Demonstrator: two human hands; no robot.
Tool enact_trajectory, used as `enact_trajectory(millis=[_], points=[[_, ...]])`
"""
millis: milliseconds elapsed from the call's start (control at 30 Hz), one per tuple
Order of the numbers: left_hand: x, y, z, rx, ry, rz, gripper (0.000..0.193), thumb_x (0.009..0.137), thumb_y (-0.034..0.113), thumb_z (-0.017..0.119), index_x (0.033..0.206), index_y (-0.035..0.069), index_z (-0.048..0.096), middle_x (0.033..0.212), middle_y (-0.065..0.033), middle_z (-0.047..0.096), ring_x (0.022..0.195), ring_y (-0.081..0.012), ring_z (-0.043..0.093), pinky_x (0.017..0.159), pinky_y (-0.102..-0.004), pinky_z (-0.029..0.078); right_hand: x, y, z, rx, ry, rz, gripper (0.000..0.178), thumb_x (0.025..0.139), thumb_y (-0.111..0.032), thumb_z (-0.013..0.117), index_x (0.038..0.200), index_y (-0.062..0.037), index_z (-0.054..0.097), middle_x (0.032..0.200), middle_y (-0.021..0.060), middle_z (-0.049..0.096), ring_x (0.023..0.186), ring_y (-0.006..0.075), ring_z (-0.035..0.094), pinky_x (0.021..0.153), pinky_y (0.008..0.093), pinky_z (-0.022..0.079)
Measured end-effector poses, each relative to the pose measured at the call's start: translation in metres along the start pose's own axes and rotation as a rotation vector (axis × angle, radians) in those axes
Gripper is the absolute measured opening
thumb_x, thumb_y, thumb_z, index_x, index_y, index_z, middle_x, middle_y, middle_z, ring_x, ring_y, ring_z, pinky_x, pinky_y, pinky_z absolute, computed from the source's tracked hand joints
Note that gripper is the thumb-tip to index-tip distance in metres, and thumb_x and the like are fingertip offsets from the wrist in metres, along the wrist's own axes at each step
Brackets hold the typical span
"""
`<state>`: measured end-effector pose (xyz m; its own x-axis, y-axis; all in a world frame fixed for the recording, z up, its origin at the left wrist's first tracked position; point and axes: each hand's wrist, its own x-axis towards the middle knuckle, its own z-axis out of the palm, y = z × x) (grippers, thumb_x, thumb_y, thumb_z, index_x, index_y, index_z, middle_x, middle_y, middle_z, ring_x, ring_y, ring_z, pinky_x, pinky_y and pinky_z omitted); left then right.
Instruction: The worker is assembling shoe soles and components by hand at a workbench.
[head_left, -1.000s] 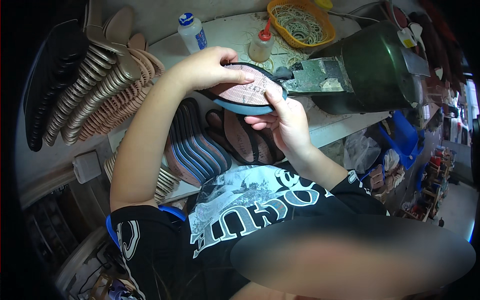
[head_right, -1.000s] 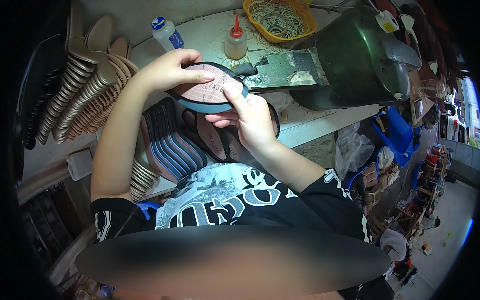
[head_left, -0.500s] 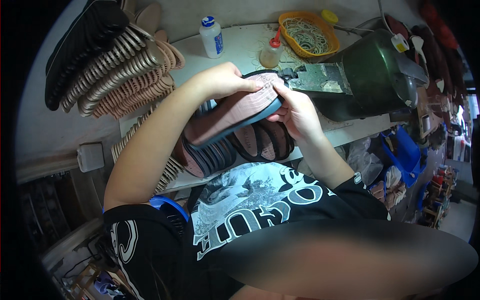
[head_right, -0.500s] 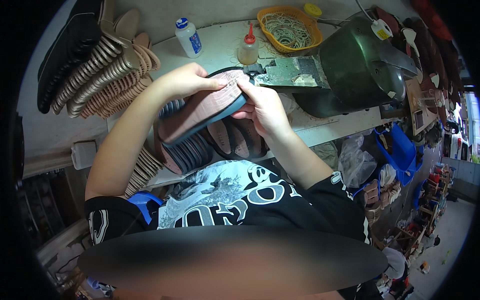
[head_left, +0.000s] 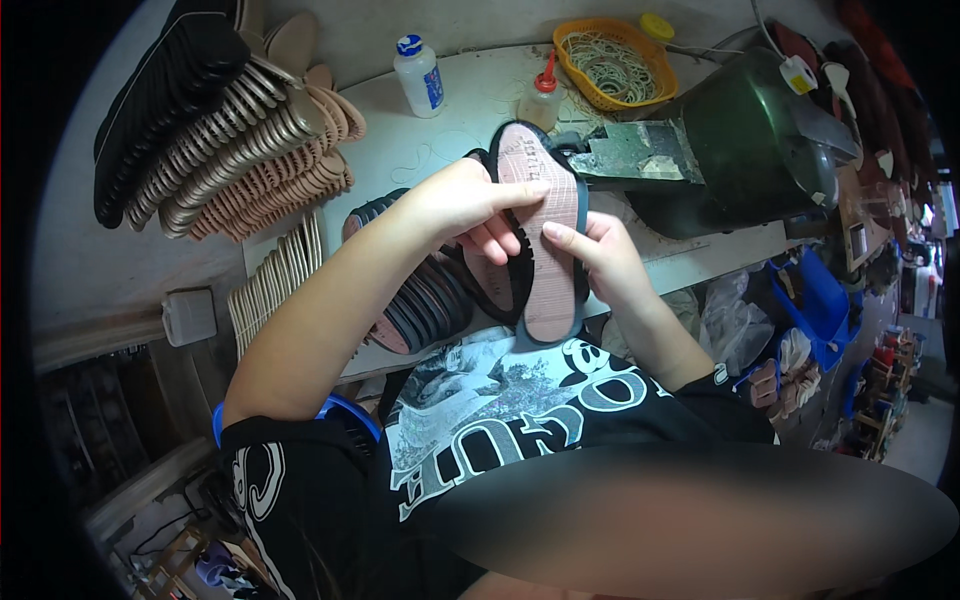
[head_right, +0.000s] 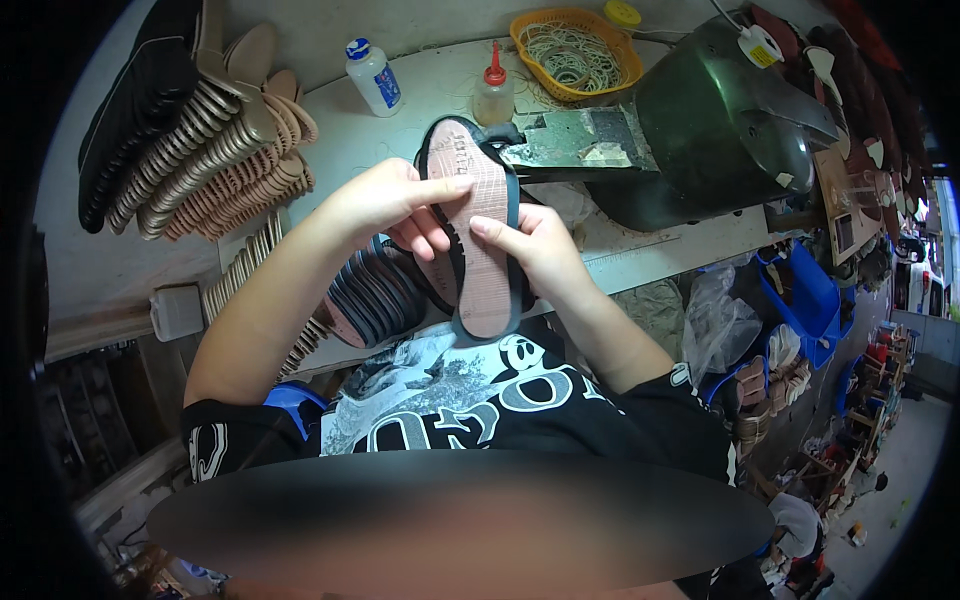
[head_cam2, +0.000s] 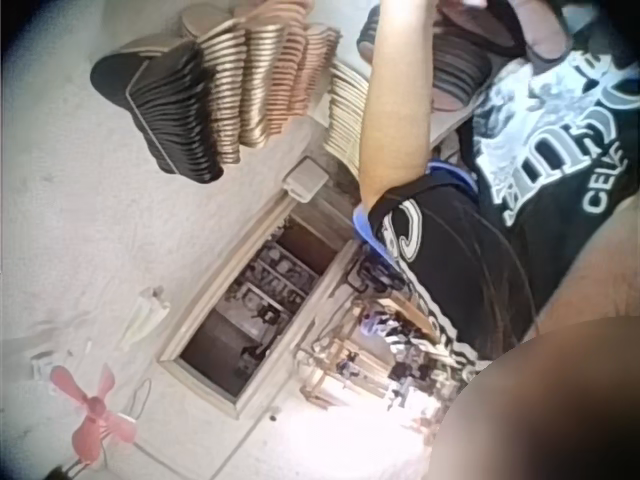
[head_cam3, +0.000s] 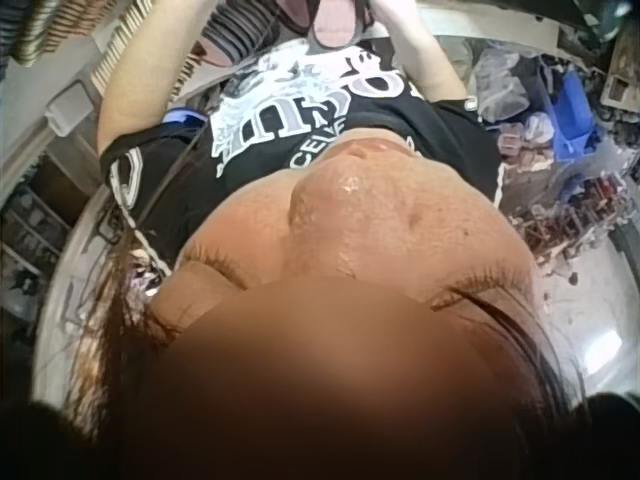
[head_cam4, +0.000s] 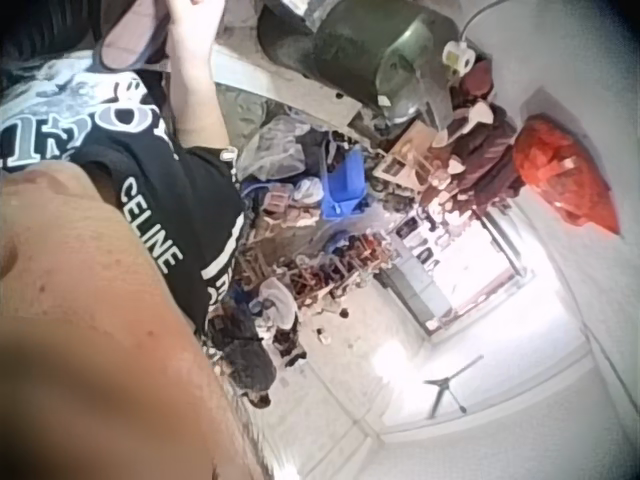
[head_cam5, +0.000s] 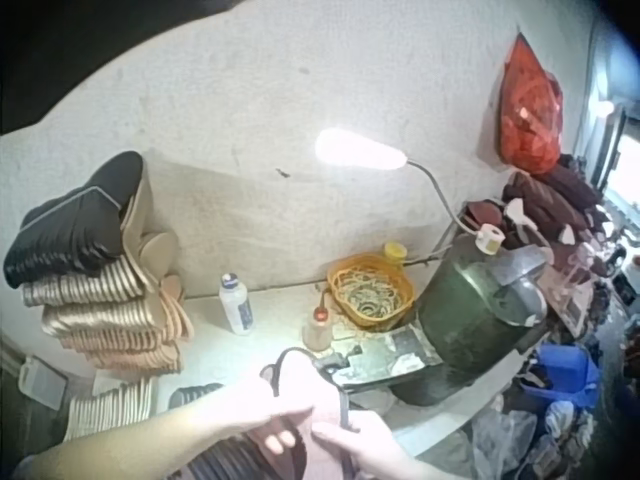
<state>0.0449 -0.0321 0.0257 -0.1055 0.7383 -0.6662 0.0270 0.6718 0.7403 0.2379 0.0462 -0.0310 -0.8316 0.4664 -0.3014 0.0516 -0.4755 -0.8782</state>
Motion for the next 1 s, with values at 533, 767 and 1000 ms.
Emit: enact_trajectory(millis=[533,767,1000], points=[[0.024,-0.008,-0.012,-0.167,0.258,0.115,0.044,0.078,0.042,0.074,0.063,0.005,0.057,0.047,-0.0026,0.054,0.033,-0.0069,0.045,0.033,-0.0172,0.035,-0.023,0.002,-0.017,-0.008,-0.226,0.305,0.029,0.088,-0.021,0.064,0.102,0.004,0.063,0.087,0.0112,0.067,0.075,0.0146,0.066,0.067,0.0262,0.056],[0.042,-0.003,-0.033,-0.143,0.248,0.144,0.049,0.078,0.049,0.072,0.061,0.005,0.055,0.045,-0.0012,0.051,0.032,-0.0061,0.042,0.032,-0.018,0.032,-0.019,0.0,0.011,0.156,-0.121,0.124,0.027,0.091,-0.021,0.059,0.096,0.0055,0.064,0.087,0.0147,0.067,0.07,0.02,0.068,0.066,0.0279,0.058],[0.057,0.021,-0.079,0.45,0.303,0.044,0.079,0.068,0.073,0.062,0.075,-0.006,0.062,0.058,-0.011,0.059,0.044,-0.0173,0.056,0.041,-0.0261,0.045,0.004,-0.004,0.014,0.265,0.011,0.079,0.026,0.09,-0.02,0.057,0.095,0.0047,0.062,0.079,0.0146,0.067,0.064,0.019,0.068,0.06,0.0269,0.056]])
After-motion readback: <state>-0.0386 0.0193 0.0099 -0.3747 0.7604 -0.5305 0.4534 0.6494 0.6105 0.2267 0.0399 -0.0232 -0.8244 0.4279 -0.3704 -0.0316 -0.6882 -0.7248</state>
